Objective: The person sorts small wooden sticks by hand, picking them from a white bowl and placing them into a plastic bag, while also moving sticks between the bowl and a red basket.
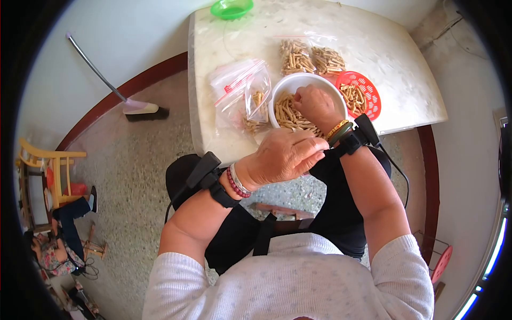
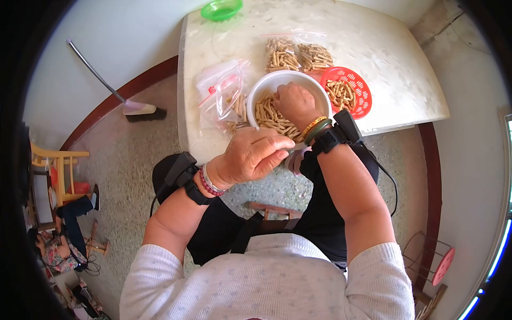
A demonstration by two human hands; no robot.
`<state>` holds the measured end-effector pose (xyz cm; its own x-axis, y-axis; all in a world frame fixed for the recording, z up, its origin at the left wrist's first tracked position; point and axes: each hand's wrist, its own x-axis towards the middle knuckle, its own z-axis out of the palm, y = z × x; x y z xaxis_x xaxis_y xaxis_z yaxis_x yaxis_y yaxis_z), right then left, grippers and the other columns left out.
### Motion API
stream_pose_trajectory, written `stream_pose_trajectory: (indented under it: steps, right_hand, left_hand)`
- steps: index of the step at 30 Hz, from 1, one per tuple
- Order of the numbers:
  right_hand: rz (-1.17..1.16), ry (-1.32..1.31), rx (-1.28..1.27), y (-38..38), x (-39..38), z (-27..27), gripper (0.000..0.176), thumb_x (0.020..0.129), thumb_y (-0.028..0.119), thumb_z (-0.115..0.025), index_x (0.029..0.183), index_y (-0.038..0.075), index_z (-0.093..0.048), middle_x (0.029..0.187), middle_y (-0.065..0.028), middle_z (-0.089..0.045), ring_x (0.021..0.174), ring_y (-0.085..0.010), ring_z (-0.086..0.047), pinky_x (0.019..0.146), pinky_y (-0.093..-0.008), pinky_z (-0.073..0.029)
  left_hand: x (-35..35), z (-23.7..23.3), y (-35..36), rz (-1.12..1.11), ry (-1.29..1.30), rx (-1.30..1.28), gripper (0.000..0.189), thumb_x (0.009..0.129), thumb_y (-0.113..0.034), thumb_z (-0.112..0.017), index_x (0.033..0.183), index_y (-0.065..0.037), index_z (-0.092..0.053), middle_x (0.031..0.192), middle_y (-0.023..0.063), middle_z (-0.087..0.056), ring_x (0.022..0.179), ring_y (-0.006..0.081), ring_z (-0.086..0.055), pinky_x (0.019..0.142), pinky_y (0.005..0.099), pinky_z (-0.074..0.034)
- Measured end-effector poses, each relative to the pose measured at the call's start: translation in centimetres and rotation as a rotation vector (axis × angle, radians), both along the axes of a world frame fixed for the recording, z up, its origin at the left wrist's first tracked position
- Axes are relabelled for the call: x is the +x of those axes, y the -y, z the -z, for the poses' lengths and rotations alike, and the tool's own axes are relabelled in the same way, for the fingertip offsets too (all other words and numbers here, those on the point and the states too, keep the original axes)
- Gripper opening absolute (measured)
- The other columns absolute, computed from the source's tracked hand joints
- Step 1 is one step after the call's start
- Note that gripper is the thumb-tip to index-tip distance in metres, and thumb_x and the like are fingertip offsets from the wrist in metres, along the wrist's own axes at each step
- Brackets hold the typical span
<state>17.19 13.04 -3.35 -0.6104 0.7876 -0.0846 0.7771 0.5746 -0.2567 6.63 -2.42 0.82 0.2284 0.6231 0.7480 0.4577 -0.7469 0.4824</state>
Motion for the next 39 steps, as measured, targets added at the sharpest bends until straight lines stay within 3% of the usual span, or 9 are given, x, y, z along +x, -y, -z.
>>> stream_pose_trajectory:
  steps: [7, 9, 11, 15, 21, 24, 34, 36, 39]
  right_hand:
    - [-0.002, -0.362, -0.139, -0.9, 1.1, -0.2, 0.017, 0.081, 0.020, -0.062, 0.090, 0.007, -0.068, 0.092, -0.0178, -0.066, 0.085, -0.0331, -0.065, 0.075, -0.0403, -0.050]
    - [-0.027, -0.493, -0.227, -0.6, 1.6, -1.6, 0.017, 0.083, 0.018, -0.062, 0.091, 0.004, -0.068, 0.085, -0.0126, -0.068, 0.077, -0.0241, -0.065, 0.071, -0.0337, -0.050]
    - [-0.034, -0.803, -0.748, 0.3, 2.1, -3.7, 0.015, 0.090, 0.016, -0.060, 0.093, 0.003, -0.064, 0.075, 0.0038, -0.055, 0.067, -0.0050, -0.048, 0.061, -0.0207, -0.040]
    - [-0.095, -0.930, -0.964, 1.1, 2.9, -5.6, 0.015, 0.094, 0.015, -0.057, 0.100, 0.003, -0.063, 0.080, 0.0056, -0.054, 0.070, -0.0031, -0.046, 0.063, -0.0178, -0.038]
    - [-0.183, -0.936, -0.789, 2.0, 3.0, -7.0, 0.011, 0.093, 0.009, -0.059, 0.102, 0.003, -0.062, 0.086, 0.0046, -0.058, 0.076, -0.0032, -0.051, 0.070, -0.0186, -0.043]
    - [-0.182, -0.951, -0.890, 2.0, 2.9, -6.2, 0.013, 0.090, 0.005, -0.063, 0.102, 0.002, -0.062, 0.091, 0.0035, -0.060, 0.084, -0.0036, -0.055, 0.076, -0.0197, -0.046]
    - [-0.235, -0.849, -0.661, 3.1, 2.7, -6.2, 0.015, 0.089, 0.007, -0.066, 0.103, 0.000, -0.063, 0.086, 0.0017, -0.062, 0.085, -0.0046, -0.057, 0.076, -0.0214, -0.049]
    - [-0.160, -1.091, -0.672, 3.5, 2.7, -7.2, 0.017, 0.094, 0.017, -0.061, 0.102, 0.002, -0.063, 0.084, 0.0015, -0.061, 0.083, -0.0045, -0.055, 0.075, -0.0217, -0.046]
    - [-0.088, -0.974, -0.578, 2.2, 3.6, -7.2, 0.022, 0.099, 0.024, -0.052, 0.101, 0.004, -0.062, 0.083, 0.0031, -0.056, 0.078, -0.0046, -0.050, 0.072, -0.0206, -0.042]
  left_hand:
    - [-0.6, 0.2, -1.0, -0.147, 0.229, -0.167, 0.011, 0.090, -0.003, -0.057, 0.099, 0.000, -0.063, 0.079, 0.0111, -0.064, 0.066, 0.0199, -0.063, 0.061, 0.0283, -0.050]
    - [-0.9, 0.2, -0.9, -0.184, 0.231, -0.230, 0.012, 0.092, -0.003, -0.055, 0.101, 0.000, -0.062, 0.077, 0.0081, -0.062, 0.065, 0.0115, -0.058, 0.060, 0.0250, -0.047]
    - [-1.1, 0.6, -1.2, -0.217, 0.371, -0.304, 0.013, 0.093, -0.004, -0.054, 0.102, 0.001, -0.061, 0.077, 0.0029, -0.060, 0.065, 0.0059, -0.054, 0.058, 0.0221, -0.045]
    - [-1.4, 1.1, -1.8, -0.261, 0.482, -0.359, 0.016, 0.097, -0.007, -0.051, 0.109, 0.000, -0.058, 0.079, -0.0008, -0.058, 0.064, 0.0022, -0.051, 0.057, 0.0176, -0.042]
    - [-2.0, 0.8, -2.0, -0.234, 0.630, -0.435, 0.022, 0.099, -0.015, -0.053, 0.114, 0.000, -0.054, 0.079, -0.0003, -0.058, 0.058, 0.0011, -0.044, 0.053, 0.0156, -0.037]
    - [-2.2, 0.6, -2.1, -0.237, 0.646, -0.440, 0.018, 0.096, -0.011, -0.057, 0.110, 0.001, -0.056, 0.080, 0.0019, -0.060, 0.064, 0.0016, -0.052, 0.055, 0.0174, -0.043]
    - [-2.0, 1.0, -2.0, -0.273, 0.634, -0.480, 0.011, 0.097, -0.009, -0.055, 0.104, -0.003, -0.060, 0.084, 0.0004, -0.061, 0.062, 0.0015, -0.052, 0.052, 0.0155, -0.040]
    - [-2.1, 0.8, -2.0, -0.271, 0.673, -0.476, 0.010, 0.096, -0.008, -0.055, 0.103, -0.004, -0.060, 0.084, 0.0002, -0.061, 0.062, 0.0015, -0.053, 0.052, 0.0152, -0.040]
    - [-2.2, 0.8, -1.9, -0.286, 0.658, -0.402, 0.009, 0.095, -0.007, -0.056, 0.102, -0.004, -0.061, 0.084, -0.0004, -0.062, 0.062, 0.0016, -0.054, 0.050, 0.0148, -0.040]
